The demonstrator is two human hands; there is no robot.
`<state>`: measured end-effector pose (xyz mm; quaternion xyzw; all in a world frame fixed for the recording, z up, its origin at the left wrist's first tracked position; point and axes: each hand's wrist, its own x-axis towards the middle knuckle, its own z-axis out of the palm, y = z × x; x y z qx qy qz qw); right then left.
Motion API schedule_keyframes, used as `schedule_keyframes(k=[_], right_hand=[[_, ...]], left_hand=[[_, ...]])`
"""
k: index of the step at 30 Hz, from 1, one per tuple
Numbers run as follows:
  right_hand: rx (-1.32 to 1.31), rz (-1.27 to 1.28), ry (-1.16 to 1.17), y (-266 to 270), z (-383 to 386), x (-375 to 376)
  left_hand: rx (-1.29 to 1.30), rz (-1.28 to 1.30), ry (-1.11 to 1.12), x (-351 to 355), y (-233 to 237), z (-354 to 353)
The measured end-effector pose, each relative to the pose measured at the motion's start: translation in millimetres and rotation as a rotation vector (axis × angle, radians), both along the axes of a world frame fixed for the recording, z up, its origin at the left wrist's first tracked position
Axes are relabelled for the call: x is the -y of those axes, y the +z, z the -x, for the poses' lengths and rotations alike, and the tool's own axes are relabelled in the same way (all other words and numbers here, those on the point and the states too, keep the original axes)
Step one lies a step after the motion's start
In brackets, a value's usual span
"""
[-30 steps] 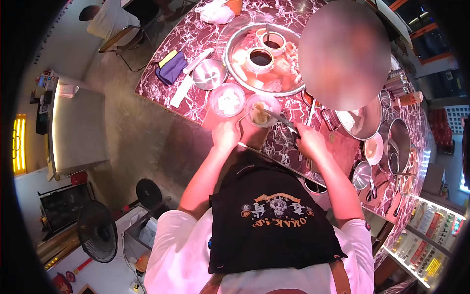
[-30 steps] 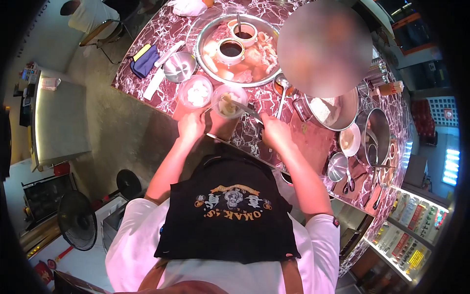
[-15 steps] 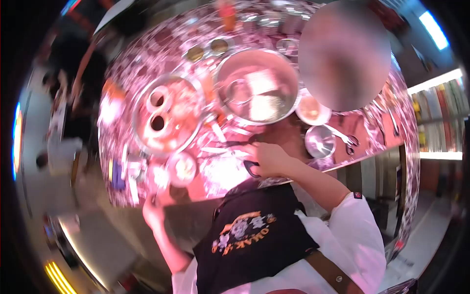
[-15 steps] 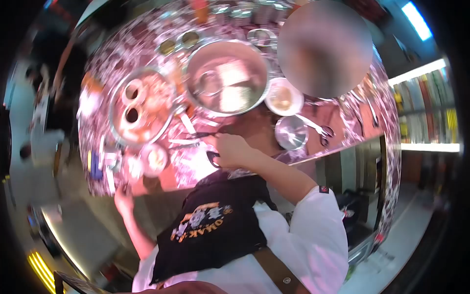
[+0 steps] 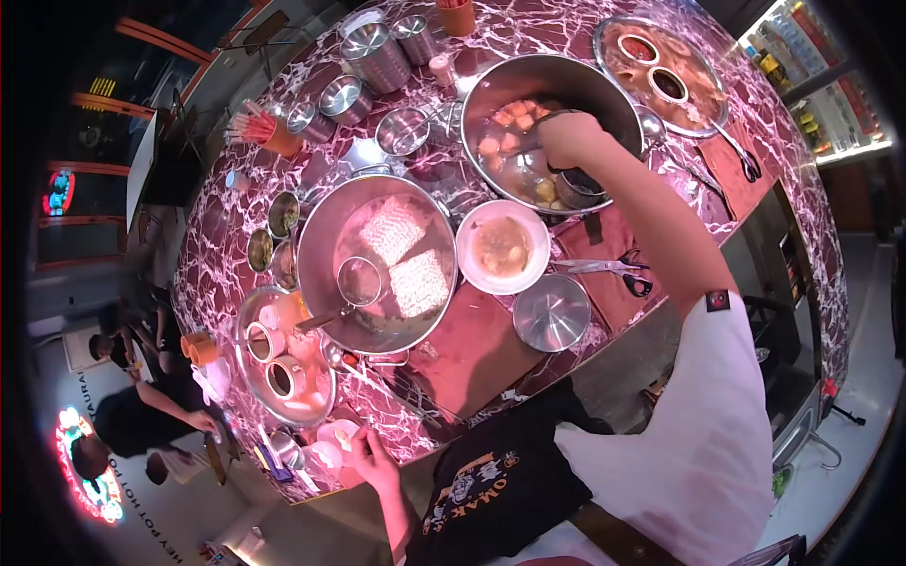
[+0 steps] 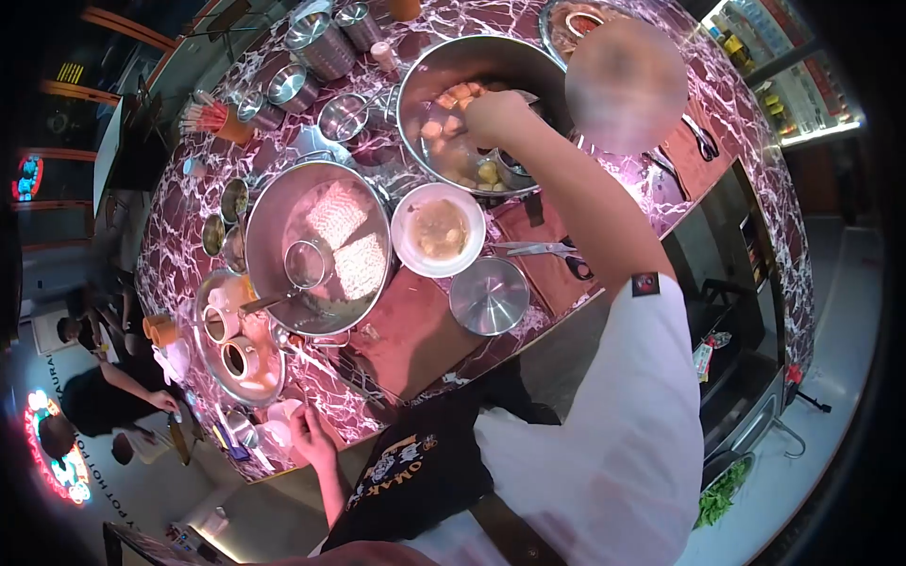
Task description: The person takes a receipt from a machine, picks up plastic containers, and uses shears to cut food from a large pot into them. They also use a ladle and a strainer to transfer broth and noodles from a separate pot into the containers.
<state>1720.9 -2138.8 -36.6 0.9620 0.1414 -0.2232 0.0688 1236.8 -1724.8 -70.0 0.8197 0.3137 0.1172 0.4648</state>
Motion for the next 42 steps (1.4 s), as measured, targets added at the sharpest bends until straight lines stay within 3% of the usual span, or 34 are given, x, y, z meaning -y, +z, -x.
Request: schedule_keyframes(k=[9,11,15,28,32,34,36,38,42], right_hand=[[-0.067,0.132,0.170,-52,-22,-32],[-0.033,0.031,0.124,-84,-26,-35],[-0.072,-0.094,0.112,-99,-36,-22],[0.054,-0.271,-0.130,1,13,30],[0.250,-0.489,-0.098,53,72,39],[0.200,-0.539,-0.089,94,117,14],[-0.010,-0.650,-0.113,123,163,-28],[-0.250,-0.863,-0.052,112,198,-70],[-0.440,-0.935,0.121,76,289,-211]], left_hand=[[-0.007,-0.055,0.052,35,-5,-15],[-0.040,-0.060,0.051,38,-5,-18],[-0.043,-0.096,0.053,39,-8,-17],[-0.012,-0.004,0.093,9,-27,22],[0.067,-0.013,0.162,-15,-35,59],[0.129,-0.102,0.165,-36,-48,85],[0.118,0.058,0.205,-50,-30,102],[0.052,0.230,0.258,-74,-26,127],[0.083,0.127,0.248,-123,-6,176]])
